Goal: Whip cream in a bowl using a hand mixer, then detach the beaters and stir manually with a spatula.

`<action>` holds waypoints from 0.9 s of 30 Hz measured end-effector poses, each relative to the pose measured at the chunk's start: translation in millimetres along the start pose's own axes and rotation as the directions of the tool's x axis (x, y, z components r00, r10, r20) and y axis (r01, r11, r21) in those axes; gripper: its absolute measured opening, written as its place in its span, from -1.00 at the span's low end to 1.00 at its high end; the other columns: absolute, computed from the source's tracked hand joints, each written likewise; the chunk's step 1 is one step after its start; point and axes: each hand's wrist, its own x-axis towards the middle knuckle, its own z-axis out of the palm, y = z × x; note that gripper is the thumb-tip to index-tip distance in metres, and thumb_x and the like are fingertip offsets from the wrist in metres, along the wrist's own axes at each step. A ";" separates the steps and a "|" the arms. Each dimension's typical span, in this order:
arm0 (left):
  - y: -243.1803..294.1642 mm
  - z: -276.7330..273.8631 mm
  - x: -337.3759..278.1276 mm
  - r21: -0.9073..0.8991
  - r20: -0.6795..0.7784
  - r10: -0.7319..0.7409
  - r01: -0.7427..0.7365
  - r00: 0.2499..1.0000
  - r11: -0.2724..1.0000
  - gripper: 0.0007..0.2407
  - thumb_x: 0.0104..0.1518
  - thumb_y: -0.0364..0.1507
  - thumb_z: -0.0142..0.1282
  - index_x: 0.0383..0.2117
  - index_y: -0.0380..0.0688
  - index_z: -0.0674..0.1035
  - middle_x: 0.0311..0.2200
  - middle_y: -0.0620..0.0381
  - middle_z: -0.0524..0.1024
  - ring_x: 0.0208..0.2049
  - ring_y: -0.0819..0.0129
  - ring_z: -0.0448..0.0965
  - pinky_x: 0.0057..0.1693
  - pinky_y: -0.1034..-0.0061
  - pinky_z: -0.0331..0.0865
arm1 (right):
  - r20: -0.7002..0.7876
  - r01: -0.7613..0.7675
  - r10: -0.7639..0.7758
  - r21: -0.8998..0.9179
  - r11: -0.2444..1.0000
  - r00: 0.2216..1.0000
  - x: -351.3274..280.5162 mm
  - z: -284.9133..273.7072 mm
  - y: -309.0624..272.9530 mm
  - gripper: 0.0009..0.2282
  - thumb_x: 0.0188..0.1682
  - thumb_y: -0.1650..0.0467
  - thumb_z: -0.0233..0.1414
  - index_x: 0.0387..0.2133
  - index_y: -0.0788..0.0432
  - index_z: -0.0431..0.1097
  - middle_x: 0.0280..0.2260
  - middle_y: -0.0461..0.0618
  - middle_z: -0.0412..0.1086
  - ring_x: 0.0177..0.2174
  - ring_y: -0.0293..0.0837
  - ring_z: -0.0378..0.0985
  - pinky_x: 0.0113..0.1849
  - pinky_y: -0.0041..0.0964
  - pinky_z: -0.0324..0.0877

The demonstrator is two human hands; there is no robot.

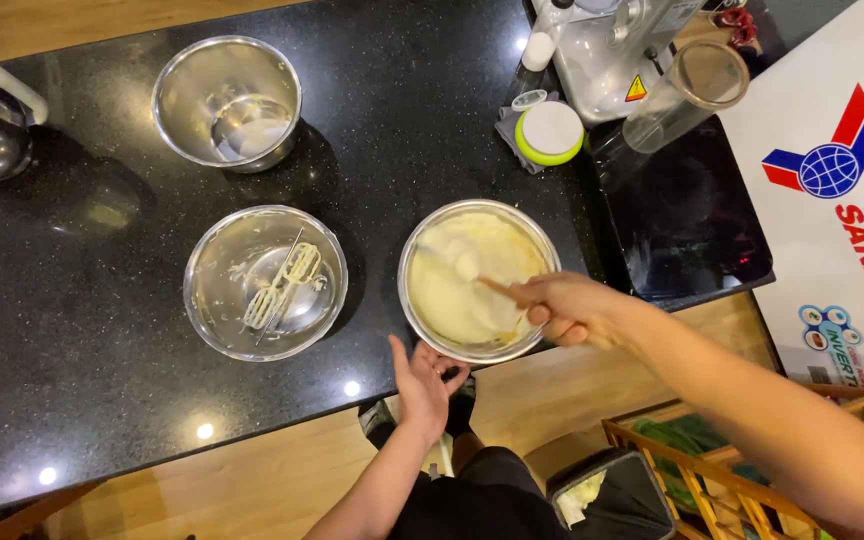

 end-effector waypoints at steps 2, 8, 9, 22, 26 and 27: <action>27.1 13.2 -5.6 0.139 -0.069 -0.020 0.030 0.997 0.990 -0.22 0.15 0.28 -0.61 -0.12 -0.16 0.52 -0.21 -0.02 0.52 -0.19 0.20 0.50 0.15 0.04 0.37 | -0.189 0.185 -0.355 -0.586 0.789 0.915 24.9 -41.7 20.8 -0.67 0.17 0.21 0.12 -0.06 0.24 0.30 -0.58 -0.06 0.42 -0.71 -0.31 0.30 -0.69 -0.40 0.17; 102.2 16.7 67.2 0.463 -0.095 0.194 -0.129 0.976 0.877 -0.23 0.06 0.29 -0.54 -0.15 -0.19 0.50 -0.35 0.10 0.52 -0.34 0.37 0.56 -0.33 0.42 0.48 | -0.118 -0.266 -0.464 -0.926 -0.268 0.878 -71.0 53.4 2.1 -0.50 0.03 0.49 -0.04 0.29 0.06 0.10 -0.33 0.21 0.56 -0.37 0.08 0.68 -0.38 -0.11 0.56; 114.1 18.4 82.8 0.483 -0.048 0.194 -0.147 0.980 0.863 -0.20 0.03 0.32 -0.53 -0.15 -0.21 0.49 -0.37 0.14 0.50 -0.36 0.41 0.53 -0.46 0.52 0.42 | -0.025 -0.186 -0.449 -0.930 -0.318 0.893 -54.8 46.2 19.2 -0.50 -0.05 0.50 0.00 0.21 0.22 0.14 -0.34 0.28 0.55 -0.36 0.11 0.68 -0.40 -0.11 0.56; 31.3 18.9 8.5 -0.100 -0.183 -0.032 0.014 0.983 0.995 -0.27 0.03 0.26 -0.46 0.02 -0.07 0.43 -0.09 0.12 0.53 -0.11 0.32 0.58 0.19 -0.09 0.34 | 0.049 0.000 0.012 -0.243 0.970 0.999 -25.8 39.8 -23.0 -0.74 0.05 0.22 -0.03 -0.03 -0.20 0.49 -0.67 -0.23 0.12 -0.80 -0.45 -0.04 -0.79 -0.51 -0.16; 14.8 10.4 5.5 0.041 -0.056 0.012 -0.010 0.998 0.999 -0.25 0.22 0.23 -0.56 -0.06 -0.24 0.51 -0.20 -0.09 0.52 -0.20 0.15 0.51 0.20 -0.04 0.42 | -0.251 0.154 -0.420 -0.673 0.723 0.872 -26.2 15.5 -8.0 -0.73 0.15 0.20 0.03 -0.06 0.13 0.35 -0.48 0.00 0.43 -0.62 -0.13 0.37 -0.61 -0.28 0.18; 28.8 17.7 0.6 0.213 -0.160 -0.005 0.040 0.987 0.976 -0.24 0.21 0.21 -0.64 -0.08 -0.22 0.52 -0.19 -0.07 0.55 -0.19 0.14 0.53 0.17 0.03 0.45 | -0.198 -0.010 -0.679 -0.963 0.270 0.707 -40.6 22.2 -8.2 -0.73 0.18 0.18 0.03 -0.04 0.08 0.44 -0.35 0.13 0.57 -0.44 0.11 0.64 -0.42 -0.16 0.42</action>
